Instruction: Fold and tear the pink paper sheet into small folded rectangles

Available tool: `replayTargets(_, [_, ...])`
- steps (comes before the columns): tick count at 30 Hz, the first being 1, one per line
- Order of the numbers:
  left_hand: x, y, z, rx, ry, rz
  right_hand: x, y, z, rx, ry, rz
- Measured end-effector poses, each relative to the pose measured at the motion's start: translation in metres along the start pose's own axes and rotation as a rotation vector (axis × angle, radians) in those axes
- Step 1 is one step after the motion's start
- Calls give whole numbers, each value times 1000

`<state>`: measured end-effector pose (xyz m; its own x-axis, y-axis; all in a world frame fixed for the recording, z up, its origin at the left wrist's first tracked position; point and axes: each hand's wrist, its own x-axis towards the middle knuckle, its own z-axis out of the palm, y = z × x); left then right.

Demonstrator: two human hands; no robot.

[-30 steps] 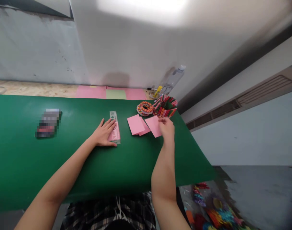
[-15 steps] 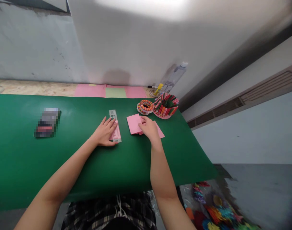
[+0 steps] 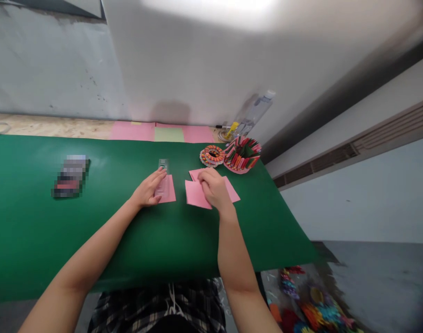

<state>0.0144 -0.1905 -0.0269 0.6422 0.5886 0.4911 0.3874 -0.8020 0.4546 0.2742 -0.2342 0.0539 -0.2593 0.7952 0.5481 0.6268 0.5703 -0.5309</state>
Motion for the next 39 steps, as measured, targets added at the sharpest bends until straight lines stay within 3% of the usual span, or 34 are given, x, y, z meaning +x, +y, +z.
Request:
replayTargets(5, [3,9,-2,-7,102,48,1,-4,28,-141,-177,-230])
replayTargets(9, [5,14,-3,24,90,138,1,-6,48,-110,-145,-254])
replayTargets(14, [5,15,-1,99,-107,161,1,-6,56,42,-48,-112])
replayTargets(17, [4,17,-1,143,-251,103,0,-3,57,115,-26,-40])
replayTargets(22, [5,23,-1,208,-389,-16,1,0,56,174,-62,68])
replayTargets(29, [9,32,-1,308,-427,-58,1,5,45,240,-34,363])
replayTargets(35, [12,38,4,344,-425,-117,-4,19,53,348,-72,663])
replayTargets(39, [13,38,5,353,-434,-125,-6,24,59,492,-109,737])
